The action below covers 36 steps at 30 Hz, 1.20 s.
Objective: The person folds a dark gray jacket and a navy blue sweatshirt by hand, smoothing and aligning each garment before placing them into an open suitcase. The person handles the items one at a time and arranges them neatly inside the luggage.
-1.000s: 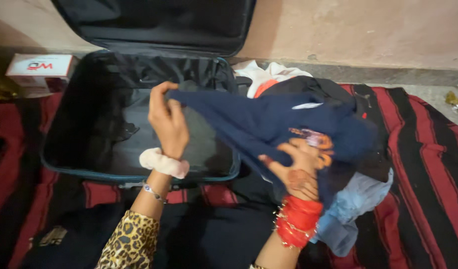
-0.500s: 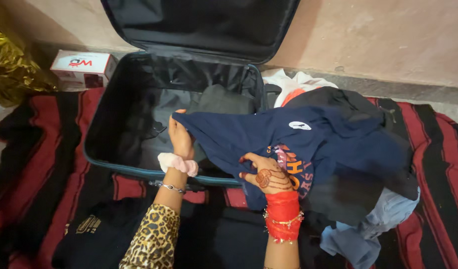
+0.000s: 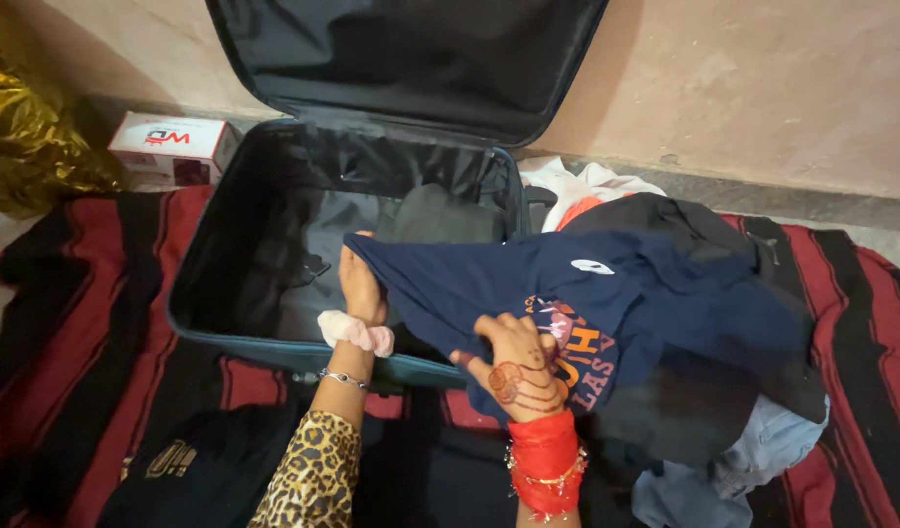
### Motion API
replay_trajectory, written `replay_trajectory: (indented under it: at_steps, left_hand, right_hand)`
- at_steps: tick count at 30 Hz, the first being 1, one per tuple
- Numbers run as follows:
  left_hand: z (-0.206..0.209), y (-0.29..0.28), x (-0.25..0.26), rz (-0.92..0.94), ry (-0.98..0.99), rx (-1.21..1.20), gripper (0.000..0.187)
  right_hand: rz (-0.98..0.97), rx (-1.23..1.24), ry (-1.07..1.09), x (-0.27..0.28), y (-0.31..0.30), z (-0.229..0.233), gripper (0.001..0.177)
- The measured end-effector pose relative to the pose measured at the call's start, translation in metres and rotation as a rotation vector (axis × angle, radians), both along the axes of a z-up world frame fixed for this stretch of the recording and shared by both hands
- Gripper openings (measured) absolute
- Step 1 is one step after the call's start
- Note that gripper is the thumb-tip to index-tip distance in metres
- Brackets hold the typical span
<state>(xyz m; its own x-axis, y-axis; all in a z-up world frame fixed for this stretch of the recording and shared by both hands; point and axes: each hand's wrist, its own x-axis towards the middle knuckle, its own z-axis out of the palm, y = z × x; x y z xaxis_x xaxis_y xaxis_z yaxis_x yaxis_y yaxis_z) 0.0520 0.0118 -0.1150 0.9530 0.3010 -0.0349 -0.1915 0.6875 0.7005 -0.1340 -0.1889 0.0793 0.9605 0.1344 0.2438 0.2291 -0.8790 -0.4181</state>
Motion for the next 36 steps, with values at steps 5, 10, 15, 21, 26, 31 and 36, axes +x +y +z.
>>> replay_trajectory:
  at_steps: [5,10,15,21,26,31,36]
  left_hand:
    - [0.001,-0.004,0.006,-0.060,0.018,0.019,0.022]
    - [0.035,-0.003,-0.002,-0.301,0.103,-0.052,0.029]
    - [0.047,-0.006,-0.021,-0.477,0.097,-0.042,0.037]
    - [0.051,-0.005,-0.026,-0.641,0.106,-0.194,0.040]
    - [0.075,-0.007,-0.042,-0.528,0.021,-0.042,0.044]
    - [0.107,-0.016,-0.095,-0.414,-0.343,1.053,0.058]
    - [0.094,-0.006,-0.119,-0.631,-0.182,1.114,0.064]
  right_hand:
    - [0.060,0.308,0.251,0.009,-0.016,0.013,0.040]
    - [-0.019,0.551,0.383,0.022,0.007,-0.001,0.027]
    - [-0.032,0.310,-0.284,0.047,0.032,-0.025,0.056]
    - [-0.178,0.397,-0.010,0.055,0.018,-0.048,0.025]
    - [-0.376,0.968,-0.038,0.070,-0.018,-0.076,0.027]
    - [-0.385,1.025,-0.408,0.081,-0.057,-0.088,0.017]
    - [-0.278,1.178,-0.604,0.060,-0.088,-0.069,0.016]
